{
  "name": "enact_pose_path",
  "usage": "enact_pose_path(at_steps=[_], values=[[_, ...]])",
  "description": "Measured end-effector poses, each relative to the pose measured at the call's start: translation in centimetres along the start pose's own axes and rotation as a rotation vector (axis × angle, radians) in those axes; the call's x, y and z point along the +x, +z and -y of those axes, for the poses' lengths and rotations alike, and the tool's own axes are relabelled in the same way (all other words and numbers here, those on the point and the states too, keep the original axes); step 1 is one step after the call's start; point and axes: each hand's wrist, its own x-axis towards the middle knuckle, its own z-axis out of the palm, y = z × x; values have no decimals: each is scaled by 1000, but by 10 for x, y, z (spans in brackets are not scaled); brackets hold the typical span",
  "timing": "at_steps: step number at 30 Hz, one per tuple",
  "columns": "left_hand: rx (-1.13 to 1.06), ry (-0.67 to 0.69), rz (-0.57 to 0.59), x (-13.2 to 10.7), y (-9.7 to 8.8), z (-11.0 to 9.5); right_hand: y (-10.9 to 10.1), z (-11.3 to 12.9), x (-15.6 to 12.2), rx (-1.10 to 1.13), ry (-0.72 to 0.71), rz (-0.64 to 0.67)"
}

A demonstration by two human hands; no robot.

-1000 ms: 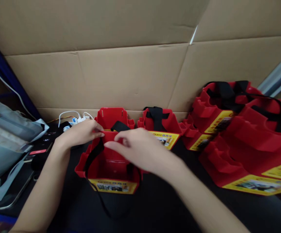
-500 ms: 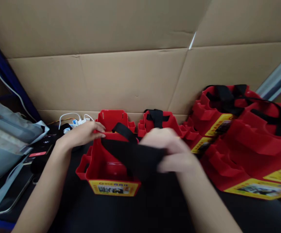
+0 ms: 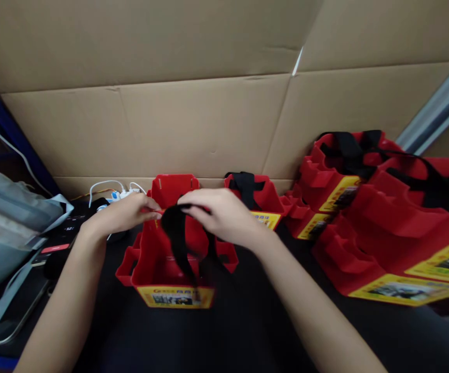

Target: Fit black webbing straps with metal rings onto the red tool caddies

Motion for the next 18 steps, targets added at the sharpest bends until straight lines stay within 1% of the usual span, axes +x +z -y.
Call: enact_pose_path(at_steps=[2, 3, 5, 6, 7, 10, 11, 12, 13, 15, 16, 17, 18], values=[[-10, 8, 6, 0, 0, 0, 6, -3, 2, -40, 49, 43], [-14, 11, 14, 1, 0, 1, 8, -5, 3, -54, 87, 35], [-15, 8, 29, 2, 0, 1, 11, -9, 5, -55, 160, -27], [-13, 4, 35, 2, 0, 1, 11, -12, 6, -39, 178, -40], [-13, -2, 43, 3, 1, 1, 10, -15, 7, -12, 180, -21], [-32, -12, 61, 3, 1, 3, 1, -26, 7, 83, 185, 121], [-42, -10, 67, 4, 1, 4, -3, -31, 4, 86, 214, 121], [-52, -3, 73, 4, 1, 5, -8, -37, 0, 60, 262, 76], [-59, 6, 82, 3, 1, 6, -14, -43, -7, 1, 329, -4], [-62, 22, 100, 3, 0, 8, -23, -57, -30, -185, 497, -170], [-61, 24, 104, 3, 0, 8, -26, -64, -46, -293, 594, -225], [-58, 21, 105, 3, -1, 9, -27, -70, -63, -387, 683, -227], [-54, 15, 102, 3, -1, 9, -27, -74, -81, -442, 758, -164]])
